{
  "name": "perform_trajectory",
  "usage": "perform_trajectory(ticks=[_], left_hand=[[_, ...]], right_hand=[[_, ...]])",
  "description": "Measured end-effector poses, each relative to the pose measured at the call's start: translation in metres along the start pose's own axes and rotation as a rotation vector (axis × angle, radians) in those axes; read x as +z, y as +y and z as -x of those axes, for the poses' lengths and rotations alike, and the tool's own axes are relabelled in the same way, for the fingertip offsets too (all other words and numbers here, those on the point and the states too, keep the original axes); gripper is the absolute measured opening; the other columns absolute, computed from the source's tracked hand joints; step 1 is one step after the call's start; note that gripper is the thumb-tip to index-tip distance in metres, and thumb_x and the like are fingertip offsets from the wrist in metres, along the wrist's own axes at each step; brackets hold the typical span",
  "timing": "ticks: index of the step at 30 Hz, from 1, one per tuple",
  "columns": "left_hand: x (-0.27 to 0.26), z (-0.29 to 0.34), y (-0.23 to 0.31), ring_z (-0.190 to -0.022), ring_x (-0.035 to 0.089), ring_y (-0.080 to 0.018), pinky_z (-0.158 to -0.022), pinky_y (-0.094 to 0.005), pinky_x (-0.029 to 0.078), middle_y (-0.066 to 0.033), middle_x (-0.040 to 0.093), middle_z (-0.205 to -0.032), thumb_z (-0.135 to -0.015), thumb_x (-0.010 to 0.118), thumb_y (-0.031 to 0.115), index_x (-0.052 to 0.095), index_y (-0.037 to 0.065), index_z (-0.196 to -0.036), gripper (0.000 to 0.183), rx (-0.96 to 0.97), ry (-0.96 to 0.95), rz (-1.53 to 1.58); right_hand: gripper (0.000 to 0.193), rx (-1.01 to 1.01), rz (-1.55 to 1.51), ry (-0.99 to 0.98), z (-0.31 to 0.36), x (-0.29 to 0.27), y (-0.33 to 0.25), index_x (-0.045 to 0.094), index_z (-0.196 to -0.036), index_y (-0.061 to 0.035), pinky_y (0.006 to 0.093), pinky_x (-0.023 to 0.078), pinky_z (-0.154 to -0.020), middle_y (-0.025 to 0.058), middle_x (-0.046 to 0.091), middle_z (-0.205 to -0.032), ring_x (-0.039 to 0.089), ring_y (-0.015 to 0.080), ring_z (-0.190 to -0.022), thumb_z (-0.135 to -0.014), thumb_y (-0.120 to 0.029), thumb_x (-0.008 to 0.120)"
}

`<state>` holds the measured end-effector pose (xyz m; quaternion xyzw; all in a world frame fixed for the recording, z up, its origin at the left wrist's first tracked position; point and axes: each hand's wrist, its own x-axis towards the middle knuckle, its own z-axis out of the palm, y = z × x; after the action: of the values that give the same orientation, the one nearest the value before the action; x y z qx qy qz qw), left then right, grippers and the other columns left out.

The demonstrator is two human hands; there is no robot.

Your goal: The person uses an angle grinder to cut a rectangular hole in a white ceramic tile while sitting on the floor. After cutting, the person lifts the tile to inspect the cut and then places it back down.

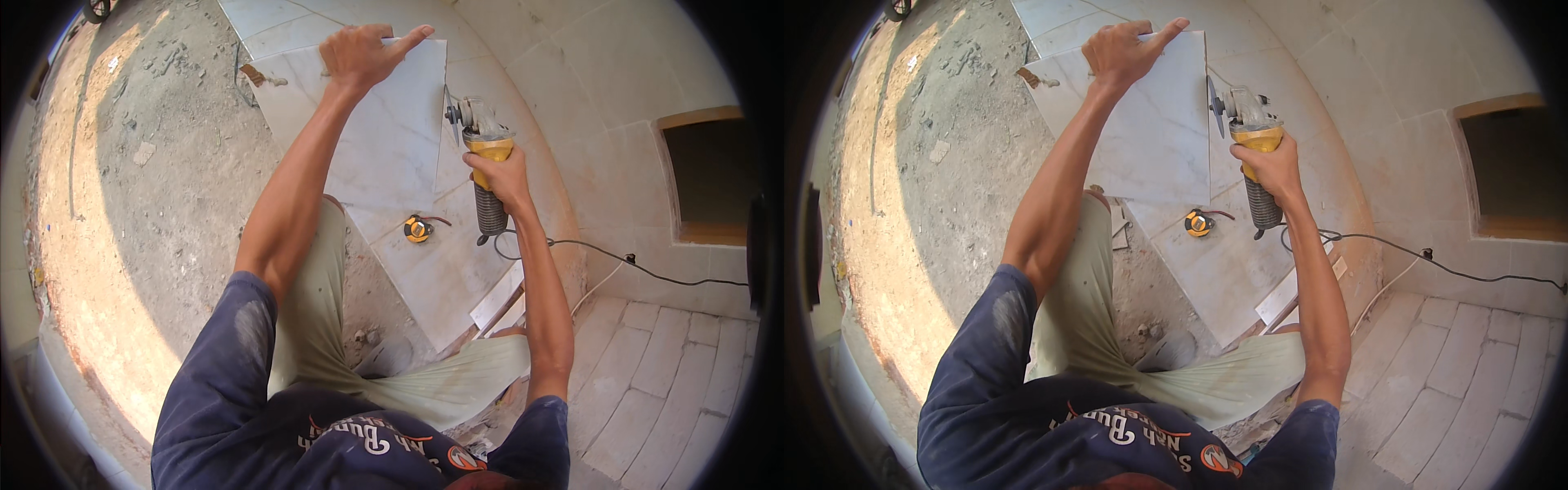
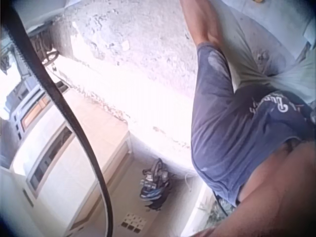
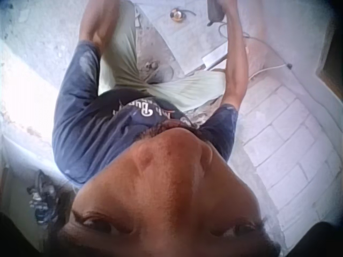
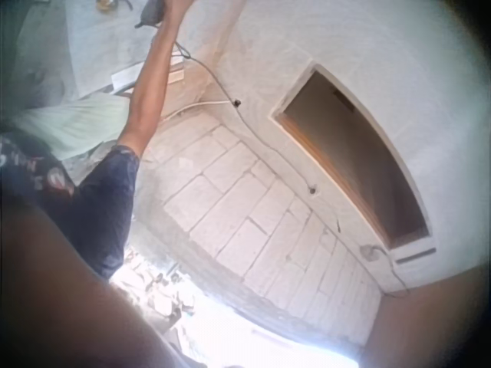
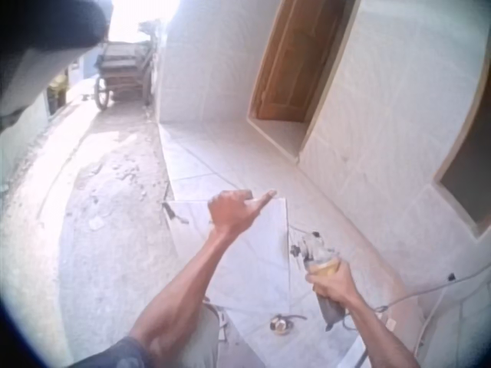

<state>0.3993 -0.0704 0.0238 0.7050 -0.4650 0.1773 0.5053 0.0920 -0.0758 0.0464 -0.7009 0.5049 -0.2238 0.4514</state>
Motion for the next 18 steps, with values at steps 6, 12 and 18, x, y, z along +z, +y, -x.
perform_trajectory(ticks=[6,12,18], left_hand=[[-0.001,-0.001,0.000,-0.043,0.058,-0.0237,-0.044,-0.0404,0.036,-0.0028,0.060,-0.048,-0.084,0.060,0.090,0.073,0.017,-0.057,0.079,-0.023,-0.053,-0.067],[-0.005,-0.006,-0.001,-0.051,0.065,-0.0351,-0.050,-0.0491,0.047,-0.0130,0.064,-0.052,-0.090,0.063,0.080,0.068,0.011,-0.055,0.078,-0.055,-0.061,-0.052],[-0.007,-0.009,-0.004,-0.052,0.066,-0.0330,-0.052,-0.0489,0.049,-0.0100,0.066,-0.054,-0.090,0.061,0.081,0.070,0.011,-0.056,0.078,-0.068,-0.054,-0.156]], right_hand=[[0.039,0.057,-0.002,0.005,0.014,0.003,0.039,0.068,-0.106,0.0011,0.0312,0.058,-0.064,0.0069,0.071,-0.088,0.068,0.0144,-0.070,-0.076,-0.016,0.088],[0.043,0.096,0.014,-0.005,0.031,0.008,0.075,0.068,-0.108,0.0019,0.0318,0.059,-0.068,0.0079,0.073,-0.092,0.069,0.0148,-0.074,-0.075,-0.017,0.089],[0.046,0.157,0.036,-0.022,0.048,0.008,0.115,0.068,-0.109,0.0020,0.0330,0.058,-0.072,0.0082,0.074,-0.095,0.070,0.0153,-0.078,-0.074,-0.018,0.089]])
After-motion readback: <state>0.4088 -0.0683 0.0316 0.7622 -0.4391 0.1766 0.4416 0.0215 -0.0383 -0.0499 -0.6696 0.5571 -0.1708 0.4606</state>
